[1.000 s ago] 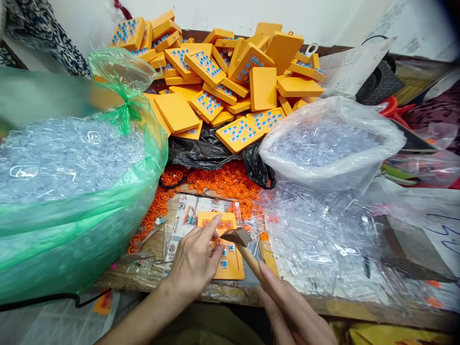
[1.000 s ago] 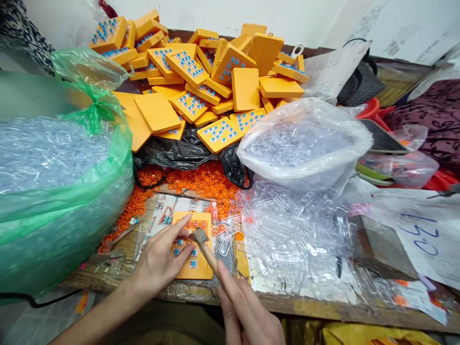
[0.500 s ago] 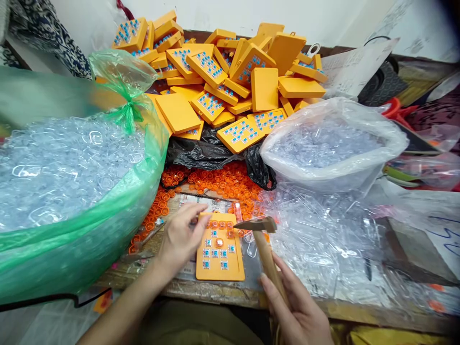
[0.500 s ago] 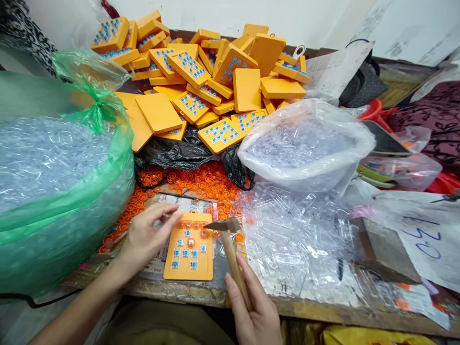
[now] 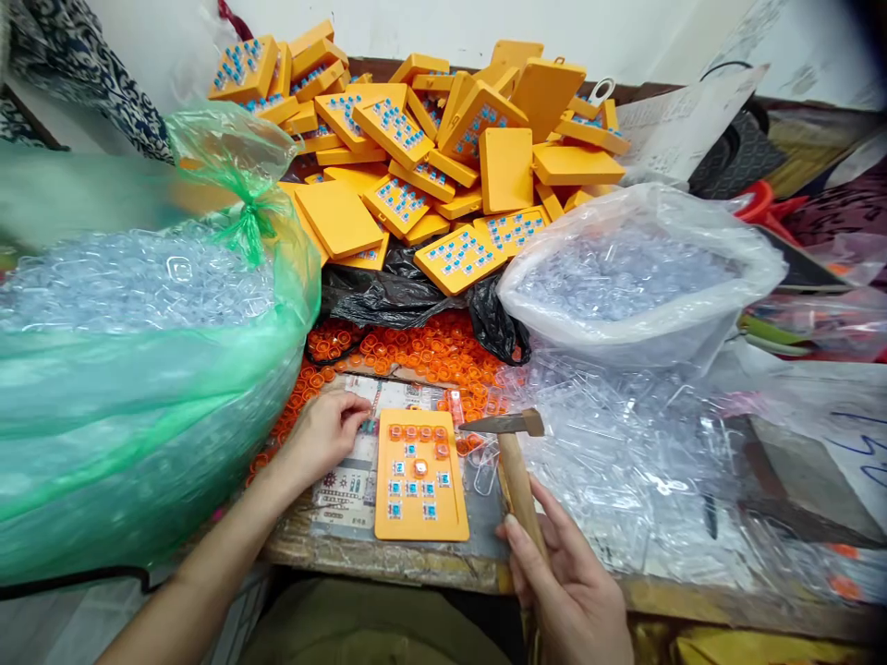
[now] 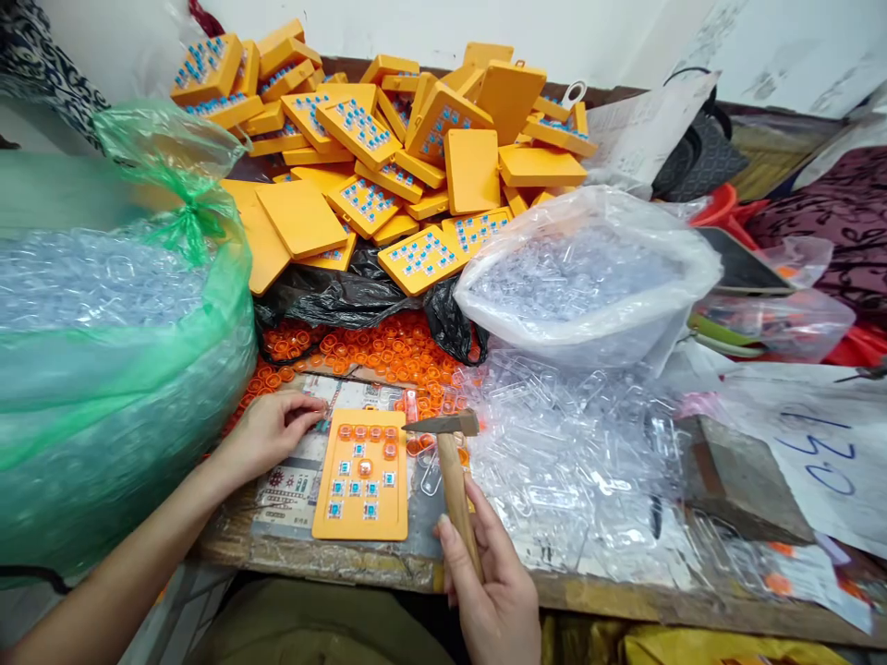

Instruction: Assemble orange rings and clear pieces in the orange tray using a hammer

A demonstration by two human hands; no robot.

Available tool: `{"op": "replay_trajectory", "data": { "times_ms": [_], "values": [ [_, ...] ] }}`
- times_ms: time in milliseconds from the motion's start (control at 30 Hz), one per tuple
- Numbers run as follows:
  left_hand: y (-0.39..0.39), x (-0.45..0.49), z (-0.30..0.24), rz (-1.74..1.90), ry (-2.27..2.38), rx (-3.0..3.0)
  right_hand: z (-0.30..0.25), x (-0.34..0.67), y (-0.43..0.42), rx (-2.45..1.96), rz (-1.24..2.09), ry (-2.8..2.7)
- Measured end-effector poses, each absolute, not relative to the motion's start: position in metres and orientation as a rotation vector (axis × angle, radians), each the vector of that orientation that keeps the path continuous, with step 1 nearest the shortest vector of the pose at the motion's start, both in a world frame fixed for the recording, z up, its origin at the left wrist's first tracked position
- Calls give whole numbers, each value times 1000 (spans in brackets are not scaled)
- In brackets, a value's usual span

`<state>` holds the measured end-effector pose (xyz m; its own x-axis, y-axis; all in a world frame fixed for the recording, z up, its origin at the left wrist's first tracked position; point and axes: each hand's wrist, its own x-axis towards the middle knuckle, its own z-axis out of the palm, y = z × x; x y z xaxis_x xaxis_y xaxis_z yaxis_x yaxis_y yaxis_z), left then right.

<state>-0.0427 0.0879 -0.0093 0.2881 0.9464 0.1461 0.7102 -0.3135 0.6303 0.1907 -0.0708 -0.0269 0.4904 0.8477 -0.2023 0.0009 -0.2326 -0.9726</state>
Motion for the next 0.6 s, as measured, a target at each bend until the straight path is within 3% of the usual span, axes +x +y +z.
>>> {"op": "replay_trajectory", "data": {
  "times_ms": [333,600],
  "values": [
    [18,-33,-3,976,1296,2158,-25,204,-89,-1569,574,-1468],
    [-2,-22,-12,928,1222,2068,-6,191,-86,-1383,452,-1882]
  ]
}}
